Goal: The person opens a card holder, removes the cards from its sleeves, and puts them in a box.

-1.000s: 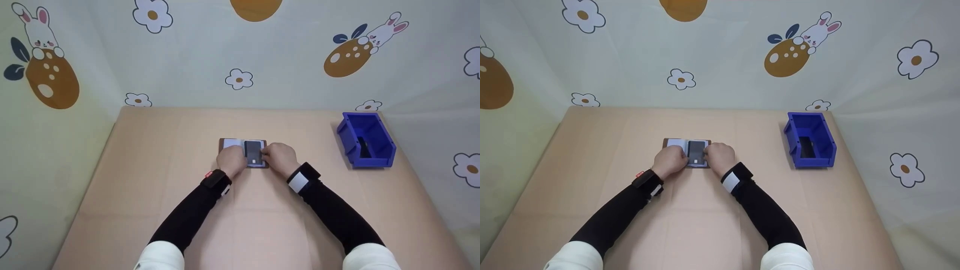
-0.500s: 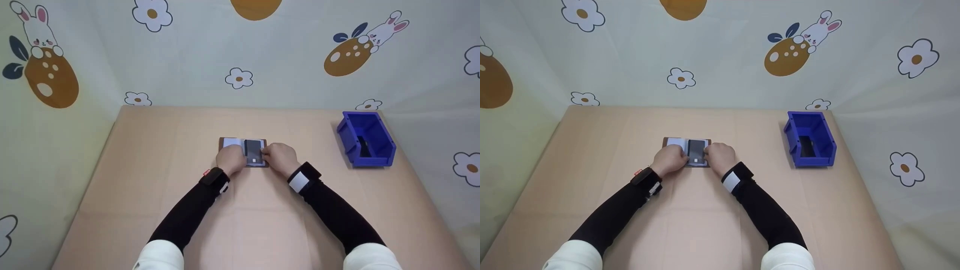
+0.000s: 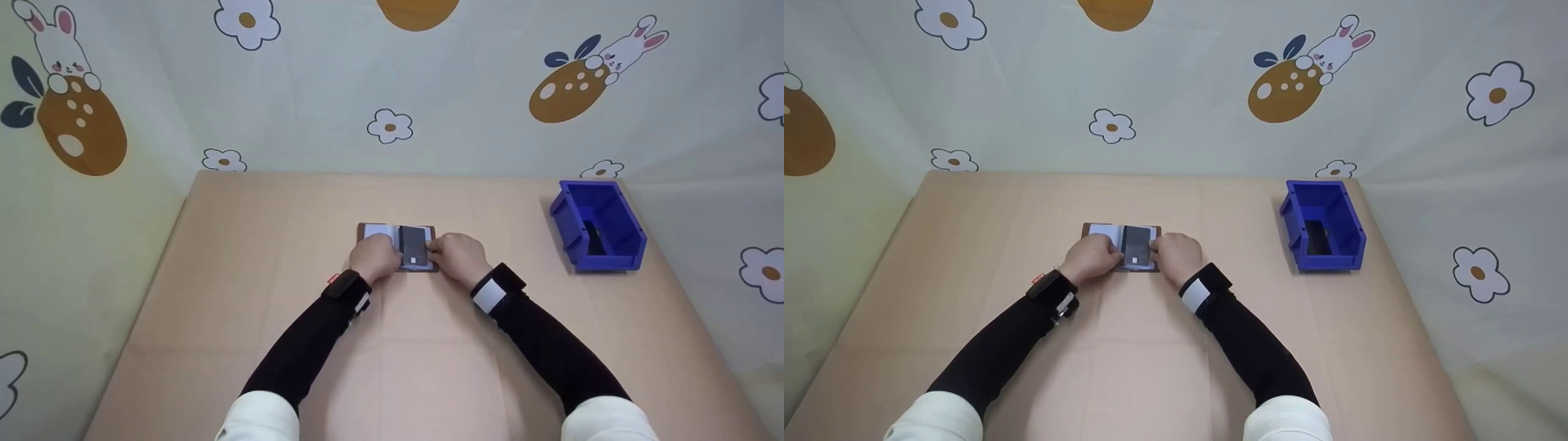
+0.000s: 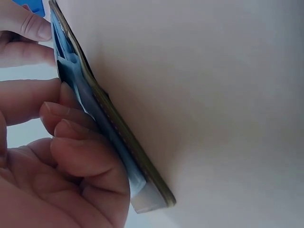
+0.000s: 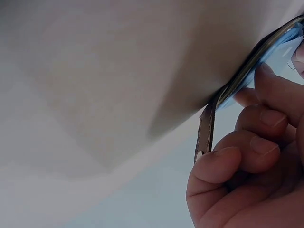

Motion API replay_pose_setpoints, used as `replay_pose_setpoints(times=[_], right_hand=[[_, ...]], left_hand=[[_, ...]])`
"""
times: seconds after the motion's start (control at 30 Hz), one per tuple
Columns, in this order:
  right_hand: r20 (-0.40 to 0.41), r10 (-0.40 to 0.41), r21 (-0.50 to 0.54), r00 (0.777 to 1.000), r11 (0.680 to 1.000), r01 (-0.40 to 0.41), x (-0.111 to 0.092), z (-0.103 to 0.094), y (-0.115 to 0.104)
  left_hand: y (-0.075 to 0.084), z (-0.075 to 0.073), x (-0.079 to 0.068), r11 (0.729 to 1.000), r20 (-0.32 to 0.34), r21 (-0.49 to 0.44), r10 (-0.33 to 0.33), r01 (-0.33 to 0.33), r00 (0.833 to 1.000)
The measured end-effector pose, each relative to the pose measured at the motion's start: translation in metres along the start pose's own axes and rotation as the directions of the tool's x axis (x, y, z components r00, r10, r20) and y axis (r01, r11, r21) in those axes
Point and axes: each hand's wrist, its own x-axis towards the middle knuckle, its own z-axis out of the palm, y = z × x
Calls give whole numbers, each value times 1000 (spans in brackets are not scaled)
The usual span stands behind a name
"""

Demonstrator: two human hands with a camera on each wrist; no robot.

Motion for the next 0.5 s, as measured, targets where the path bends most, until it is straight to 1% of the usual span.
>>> replay_pose_setpoints(times=[0.23, 0.5], right_hand=[[2, -24, -39, 1000, 999, 24, 1, -2, -1], [-18, -38, -55, 999, 998, 37, -1, -1, 0]], left_hand=[[-6, -7, -2, 1000, 2, 3, 7, -7, 1000], [-18, -17, -6, 999, -13, -18, 35, -36, 999]])
